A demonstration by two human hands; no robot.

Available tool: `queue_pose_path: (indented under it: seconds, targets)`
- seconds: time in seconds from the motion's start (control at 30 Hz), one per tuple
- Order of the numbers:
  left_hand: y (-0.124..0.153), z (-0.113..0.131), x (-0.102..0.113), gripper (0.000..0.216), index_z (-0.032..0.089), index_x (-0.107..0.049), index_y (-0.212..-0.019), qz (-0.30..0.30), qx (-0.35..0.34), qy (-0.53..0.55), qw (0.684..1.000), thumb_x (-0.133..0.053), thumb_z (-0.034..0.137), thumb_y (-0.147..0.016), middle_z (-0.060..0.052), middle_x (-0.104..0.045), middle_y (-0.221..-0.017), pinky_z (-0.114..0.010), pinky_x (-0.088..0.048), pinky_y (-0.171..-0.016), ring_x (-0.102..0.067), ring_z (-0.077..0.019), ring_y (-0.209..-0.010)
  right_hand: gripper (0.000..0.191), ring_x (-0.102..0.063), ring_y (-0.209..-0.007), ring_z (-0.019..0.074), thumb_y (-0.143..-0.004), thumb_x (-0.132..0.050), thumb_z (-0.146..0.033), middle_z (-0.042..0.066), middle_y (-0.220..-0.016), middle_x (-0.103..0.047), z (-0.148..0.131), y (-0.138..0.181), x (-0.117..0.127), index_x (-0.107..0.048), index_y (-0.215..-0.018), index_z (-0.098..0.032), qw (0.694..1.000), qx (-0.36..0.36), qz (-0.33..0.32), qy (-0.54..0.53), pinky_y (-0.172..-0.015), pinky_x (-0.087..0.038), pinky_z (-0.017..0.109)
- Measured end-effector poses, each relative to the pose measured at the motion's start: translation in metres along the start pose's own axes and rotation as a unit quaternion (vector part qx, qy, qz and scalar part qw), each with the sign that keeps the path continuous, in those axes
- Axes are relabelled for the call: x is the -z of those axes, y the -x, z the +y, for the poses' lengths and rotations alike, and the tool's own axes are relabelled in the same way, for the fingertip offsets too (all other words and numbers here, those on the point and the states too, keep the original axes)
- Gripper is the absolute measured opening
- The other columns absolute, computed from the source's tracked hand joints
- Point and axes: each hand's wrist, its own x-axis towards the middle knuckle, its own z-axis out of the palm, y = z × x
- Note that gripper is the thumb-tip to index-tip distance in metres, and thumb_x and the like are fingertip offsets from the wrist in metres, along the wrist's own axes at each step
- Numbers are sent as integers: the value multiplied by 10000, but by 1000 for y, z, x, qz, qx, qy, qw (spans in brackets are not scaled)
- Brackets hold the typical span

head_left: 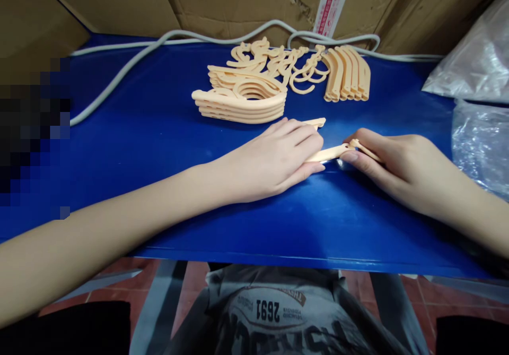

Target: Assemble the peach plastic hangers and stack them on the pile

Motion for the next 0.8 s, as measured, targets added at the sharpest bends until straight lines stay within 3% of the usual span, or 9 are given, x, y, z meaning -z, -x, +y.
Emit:
queue_pose_path:
  seconds: [0.37,0.6,0.8]
  targets:
    - [1,-1,0,338,91,-600,-1200,9,-12,-6,1000,-373,326,-1113,-189,-619,-1372,-496,-423,-1165,-533,-333,-1351,627,-502,-520,198,-990,-237,-781,8,-632,-564,-1,1,-3,-541,-866,-248,1000,19,1,21,-562,-280,324]
    - [0,-1,0,318,105,-596,-1192,8,-7,14,1000,-374,317,-1110,-194,-612,-1394,-516,-396,-1192,-493,-341,-1412,629,-462,-524,197,-946,-280,-837,18,-614,-535,-7,0,4,-470,-807,-254,999,-26,-19,12,-579,-263,337]
    - [0,-3,-1,348,109,-603,-1228,26,-5,19,999,-356,325,-1112,-177,-640,-1350,-474,-429,-1156,-547,-310,-1328,571,-405,-522,173,-969,-303,-790,1,-620,-491,-7,-1,-1,-376,-757,-265,999,-44,14,15,-579,-239,331]
